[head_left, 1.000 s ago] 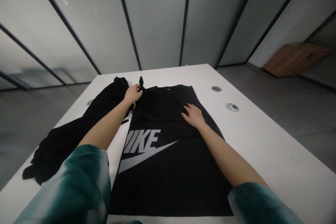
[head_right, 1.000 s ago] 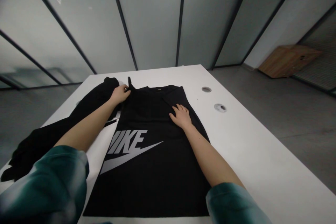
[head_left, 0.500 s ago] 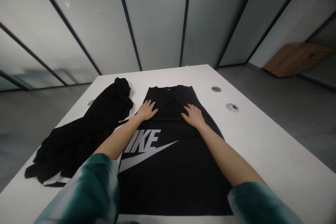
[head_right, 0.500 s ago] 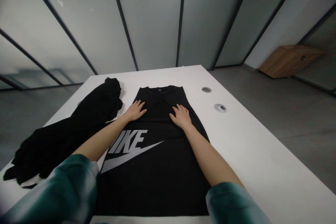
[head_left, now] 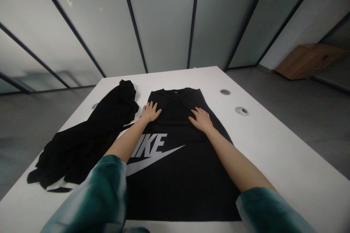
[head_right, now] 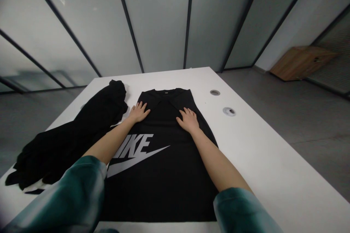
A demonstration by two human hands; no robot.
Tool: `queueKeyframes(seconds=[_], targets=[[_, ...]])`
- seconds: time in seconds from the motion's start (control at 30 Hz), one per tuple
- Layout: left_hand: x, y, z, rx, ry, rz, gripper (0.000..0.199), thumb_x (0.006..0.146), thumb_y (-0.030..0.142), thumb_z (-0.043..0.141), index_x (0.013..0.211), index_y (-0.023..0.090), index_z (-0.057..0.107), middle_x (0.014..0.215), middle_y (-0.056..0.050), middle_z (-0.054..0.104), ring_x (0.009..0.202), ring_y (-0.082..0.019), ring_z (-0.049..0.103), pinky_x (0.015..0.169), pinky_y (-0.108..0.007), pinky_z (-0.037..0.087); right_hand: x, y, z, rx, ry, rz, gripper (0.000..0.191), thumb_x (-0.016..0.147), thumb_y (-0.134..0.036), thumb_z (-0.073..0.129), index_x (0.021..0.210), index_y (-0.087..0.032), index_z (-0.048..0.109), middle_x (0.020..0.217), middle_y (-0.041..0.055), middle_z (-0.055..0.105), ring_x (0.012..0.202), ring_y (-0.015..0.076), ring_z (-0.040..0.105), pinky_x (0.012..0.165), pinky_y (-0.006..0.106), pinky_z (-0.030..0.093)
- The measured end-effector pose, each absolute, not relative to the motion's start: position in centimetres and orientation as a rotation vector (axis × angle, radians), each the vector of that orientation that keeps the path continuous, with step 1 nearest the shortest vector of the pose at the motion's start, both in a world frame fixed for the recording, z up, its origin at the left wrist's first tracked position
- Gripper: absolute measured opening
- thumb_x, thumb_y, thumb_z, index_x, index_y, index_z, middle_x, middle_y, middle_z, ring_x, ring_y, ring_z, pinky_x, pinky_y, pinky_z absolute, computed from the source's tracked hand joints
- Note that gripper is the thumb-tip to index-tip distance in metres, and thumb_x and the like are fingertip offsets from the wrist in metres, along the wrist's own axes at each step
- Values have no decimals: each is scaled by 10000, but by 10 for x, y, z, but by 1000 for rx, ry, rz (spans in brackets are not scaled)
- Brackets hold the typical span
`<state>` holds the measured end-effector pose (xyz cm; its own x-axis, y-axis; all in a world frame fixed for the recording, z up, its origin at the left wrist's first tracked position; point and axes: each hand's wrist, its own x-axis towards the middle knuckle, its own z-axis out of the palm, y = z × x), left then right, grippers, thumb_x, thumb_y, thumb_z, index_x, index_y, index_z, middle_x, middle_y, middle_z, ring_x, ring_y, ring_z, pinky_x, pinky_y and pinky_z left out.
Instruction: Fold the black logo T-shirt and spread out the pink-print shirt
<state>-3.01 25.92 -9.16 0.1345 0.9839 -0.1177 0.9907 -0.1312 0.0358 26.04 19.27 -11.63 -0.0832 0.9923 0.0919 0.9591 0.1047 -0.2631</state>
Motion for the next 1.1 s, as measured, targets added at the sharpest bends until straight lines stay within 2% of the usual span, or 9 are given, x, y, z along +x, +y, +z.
queueKeyframes(seconds=[0.13, 0.3, 0.47, 0.57, 0.67, 0.73, 0.83, 0.93, 1.1], targets=[[-23, 233, -87, 2460, 1986, 89, 695, 970, 528, 313, 1524, 108, 345, 1612, -163, 281, 1500, -311, 214, 1207, -438, 180, 259, 193, -115, -1939, -2125, 219, 554, 950, -441, 467, 1426, -162, 519, 1540, 145, 419, 1440, 309, 329, 1153, 487, 265], [-21, 184, -94, 2400, 2008, 22, 733, 935, 600, 366, 1506, 142, 386, 1590, -170, 327, 1464, -359, 288, 1160, -489, 277, 263, 196, -120, -1798, -1935, 230, 509, 922, -406, 495, 1345, -135, 578, 1471, 173, 488, 1373, 293, 425, 1119, 456, 336], [-30, 163, -104, 2346, 1993, -22, 774, 940, 639, 297, 1556, 171, 301, 1639, -142, 206, 1502, -352, 197, 1190, -514, 208, 280, 211, -117, -1530, -1375, 450, 430, 887, -471, 442, 1049, -156, 686, 1116, 149, 695, 1102, 268, 613, 966, 426, 473], [-31, 165, -106, 2309, 1998, -24, 782, 939, 655, 260, 1567, 189, 278, 1647, -122, 184, 1513, -336, 163, 1203, -519, 169, 302, 226, -104, -1443, -1013, 617, 363, 855, -458, 453, 936, -175, 667, 918, 102, 720, 932, 238, 665, 839, 392, 520], [-29, 170, -107, 2288, 2018, -8, 798, 933, 670, 238, 1571, 191, 264, 1650, -119, 174, 1516, -334, 148, 1207, -523, 148, 325, 230, -87, -1461, -1009, 688, 287, 831, -408, 501, 912, -182, 659, 836, 72, 716, 828, 211, 670, 790, 372, 528], [-27, 176, -108, 2273, 2026, -2, 811, 930, 676, 234, 1571, 181, 263, 1651, -127, 163, 1516, -343, 143, 1205, -530, 147, 333, 219, -79, -1545, -1289, 634, 287, 838, -397, 522, 942, -180, 677, 891, 85, 727, 867, 226, 667, 839, 398, 522], [-26, 186, -107, 2258, 2033, 10, 816, 926, 679, 238, 1568, 176, 270, 1650, -131, 164, 1511, -359, 152, 1199, -544, 155, 327, 186, -80, -1689, -1852, 390, 386, 872, -420, 532, 1127, -173, 683, 1160, 142, 697, 1092, 283, 625, 994, 452, 456], [-25, 197, -105, 2241, 2031, 11, 814, 926, 673, 236, 1569, 175, 266, 1650, -130, 164, 1512, -358, 148, 1201, -543, 149, 306, 152, -94, -1843, -2184, 153, 599, 910, -531, 499, 1397, -185, 547, 1478, 161, 493, 1377, 347, 415, 1120, 516, 324], [-27, 213, -102, 2235, 2011, -1, 821, 929, 674, 228, 1573, 164, 249, 1654, -136, 133, 1517, -351, 125, 1205, -535, 134, 280, 141, -110, -2127, -2268, 196, 744, 942, -662, 339, 1538, -217, 365, 1618, 148, 269, 1486, 371, 211, 1167, 594, 183]])
